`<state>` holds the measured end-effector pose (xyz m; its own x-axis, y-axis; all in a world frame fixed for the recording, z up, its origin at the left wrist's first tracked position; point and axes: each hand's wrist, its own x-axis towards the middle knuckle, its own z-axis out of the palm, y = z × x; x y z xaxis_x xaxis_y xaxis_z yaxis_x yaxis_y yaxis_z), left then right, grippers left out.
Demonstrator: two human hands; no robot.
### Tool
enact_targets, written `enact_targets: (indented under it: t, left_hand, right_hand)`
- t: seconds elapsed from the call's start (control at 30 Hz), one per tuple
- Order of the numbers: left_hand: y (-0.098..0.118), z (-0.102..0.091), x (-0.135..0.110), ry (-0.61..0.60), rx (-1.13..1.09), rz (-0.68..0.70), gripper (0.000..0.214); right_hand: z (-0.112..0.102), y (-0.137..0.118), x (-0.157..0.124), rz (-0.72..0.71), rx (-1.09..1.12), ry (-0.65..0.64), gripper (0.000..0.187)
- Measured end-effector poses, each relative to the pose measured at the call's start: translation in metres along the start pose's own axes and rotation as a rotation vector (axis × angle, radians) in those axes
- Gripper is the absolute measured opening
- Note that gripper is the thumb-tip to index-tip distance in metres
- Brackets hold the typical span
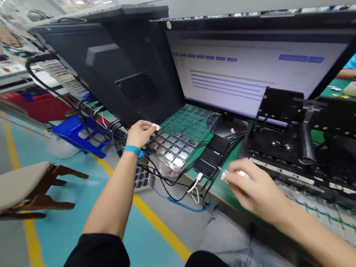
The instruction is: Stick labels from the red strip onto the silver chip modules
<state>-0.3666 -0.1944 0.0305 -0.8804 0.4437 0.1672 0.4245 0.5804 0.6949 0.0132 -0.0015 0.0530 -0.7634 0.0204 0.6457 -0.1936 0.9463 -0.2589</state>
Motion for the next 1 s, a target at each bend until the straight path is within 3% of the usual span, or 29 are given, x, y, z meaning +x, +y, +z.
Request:
enact_targets:
  t: [0.1,0.2,0.33,0.43,0.53,0.7,0.87,1.0]
  left_hand:
    - [-0.025,0.013,0.031,0.015,0.083,-0.091,0.036]
    - [-0.037,0.029,0.042,0.025,0.143,-0.124,0.038]
    - [-0.044,0.038,0.045,0.023,0.208,-0.136,0.037]
    - [-0.046,0.038,0.044,0.02,0.235,-0.119,0.035]
    - [-0.044,0.037,0.042,0.014,0.24,-0.081,0.034]
    - [-0.038,0.035,0.039,-0.003,0.254,-0.037,0.034]
    - [-0.036,0.03,0.037,-0.031,0.319,-0.045,0.032]
    - [-0.032,0.018,0.031,-0.07,0.387,0.015,0.032]
  right_hand:
    - [0.067,0.007,0.083,0.115,0.156,-0.066,0.017]
    - [0.138,0.017,0.148,0.296,0.236,-0.17,0.019]
    - [0.213,0.027,0.195,0.336,0.236,-0.249,0.016]
    - [0.249,0.035,0.211,0.357,0.22,-0.29,0.013]
    - [0.268,0.042,0.216,0.372,0.197,-0.308,0.012]
    - [0.277,0.045,0.214,0.369,0.176,-0.329,0.015]
    - [0.275,0.037,0.217,0.334,0.158,-0.36,0.015]
    - [0.26,0.022,0.224,0.295,0.163,-0.325,0.013]
